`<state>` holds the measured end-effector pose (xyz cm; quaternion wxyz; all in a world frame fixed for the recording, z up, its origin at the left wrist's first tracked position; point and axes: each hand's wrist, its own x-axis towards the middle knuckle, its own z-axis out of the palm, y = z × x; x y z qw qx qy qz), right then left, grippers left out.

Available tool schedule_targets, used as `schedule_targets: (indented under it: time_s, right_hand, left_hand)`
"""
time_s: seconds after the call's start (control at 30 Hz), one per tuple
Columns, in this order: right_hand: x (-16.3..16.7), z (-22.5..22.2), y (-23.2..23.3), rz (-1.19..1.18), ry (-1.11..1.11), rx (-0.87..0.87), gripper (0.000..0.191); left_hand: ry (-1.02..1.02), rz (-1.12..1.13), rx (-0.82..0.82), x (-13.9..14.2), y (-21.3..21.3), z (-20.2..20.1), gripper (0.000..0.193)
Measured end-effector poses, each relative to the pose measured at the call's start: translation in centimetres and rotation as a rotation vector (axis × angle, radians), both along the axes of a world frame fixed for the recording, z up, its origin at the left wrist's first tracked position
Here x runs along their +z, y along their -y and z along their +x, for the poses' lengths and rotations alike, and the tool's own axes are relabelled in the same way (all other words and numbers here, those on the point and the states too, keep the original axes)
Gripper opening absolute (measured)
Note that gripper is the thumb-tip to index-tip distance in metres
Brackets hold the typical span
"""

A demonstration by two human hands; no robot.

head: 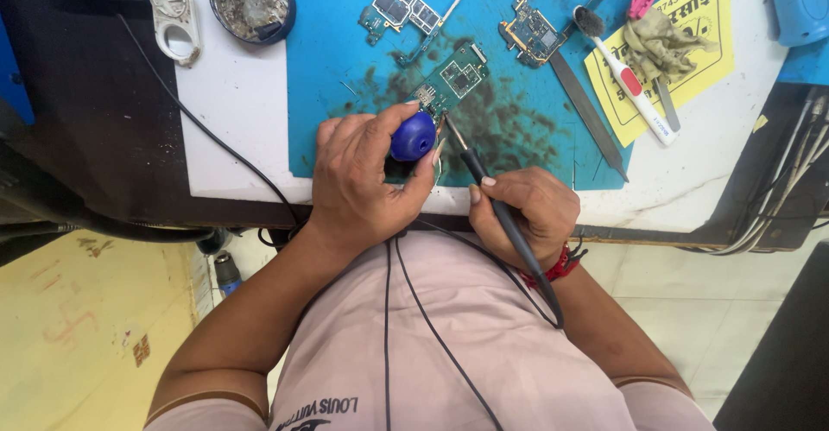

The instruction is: The person uses a soldering iron to work on a small green circuit board, then wipes the board with a cloth and a toothbrush. The person continues to solder and clean the board repeatedly.

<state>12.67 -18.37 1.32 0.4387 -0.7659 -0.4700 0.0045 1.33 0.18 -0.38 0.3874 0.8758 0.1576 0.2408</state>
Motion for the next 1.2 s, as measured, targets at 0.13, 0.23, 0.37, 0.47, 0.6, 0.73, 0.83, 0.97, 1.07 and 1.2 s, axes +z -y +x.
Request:
schedule_targets:
  time_s: [0.13, 0.23, 0.37, 0.47, 0.6, 0.73, 0.83, 0.97, 1.07, 1.2]
  right_hand:
    - [0.05, -0.02, 0.06, -0.016, -0.014, 0.0, 0.022]
    - [0.07, -0.04, -0.03, -0.022, -0.03, -0.015, 0.022]
    - [0.13, 0.02, -0.1, -0.031, -0.021, 0.006, 0.023]
    - [0.19, 0.05, -0.08, -0.036, -0.031, 0.003, 0.023]
    - [0.18, 0.07, -0.15, -0.024, -0.01, 0.016, 0.023]
    - [0.17, 0.12, -0.16, -0.025, -0.018, 0.013, 0.023]
    - [0.16, 0.09, -0.14, -0.017, -0.016, 0.016, 0.023]
    - [0.08, 0.03, -0.11, -0.011, 0.002, 0.005, 0.023]
    - [0.05, 0.01, 0.05, -0.024, -0.012, -0.01, 0.023]
    - [-0.1, -0.02, 0.15, -0.007, 0.017, 0.012, 0.023]
  left_hand:
    - [0.002, 0.002, -0.003, -0.01, 0.0, 0.02, 0.053]
    - [0.004, 0.005, -0.001, 0.01, -0.04, -0.03, 0.052]
    - [0.0, -0.005, 0.0, 0.05, -0.03, -0.05, 0.052]
    - [0.001, -0.006, -0.003, 0.04, 0.0, -0.02, 0.052]
    - [0.004, -0.003, -0.001, -0.03, -0.01, 0.01, 0.052]
    - [0.006, -0.002, -0.005, -0.07, 0.02, -0.04, 0.053]
    - [0.004, -0.001, -0.001, -0.1, 0.05, -0.03, 0.052]
    - [0.0, 0.001, -0.004, -0.09, 0.04, 0.0, 0.052]
    - [0.001, 0.001, -0.005, -0.05, 0.03, 0.0, 0.052]
    - [0.002, -0.001, -0.005, 0.0, -0.01, -0.03, 0.052]
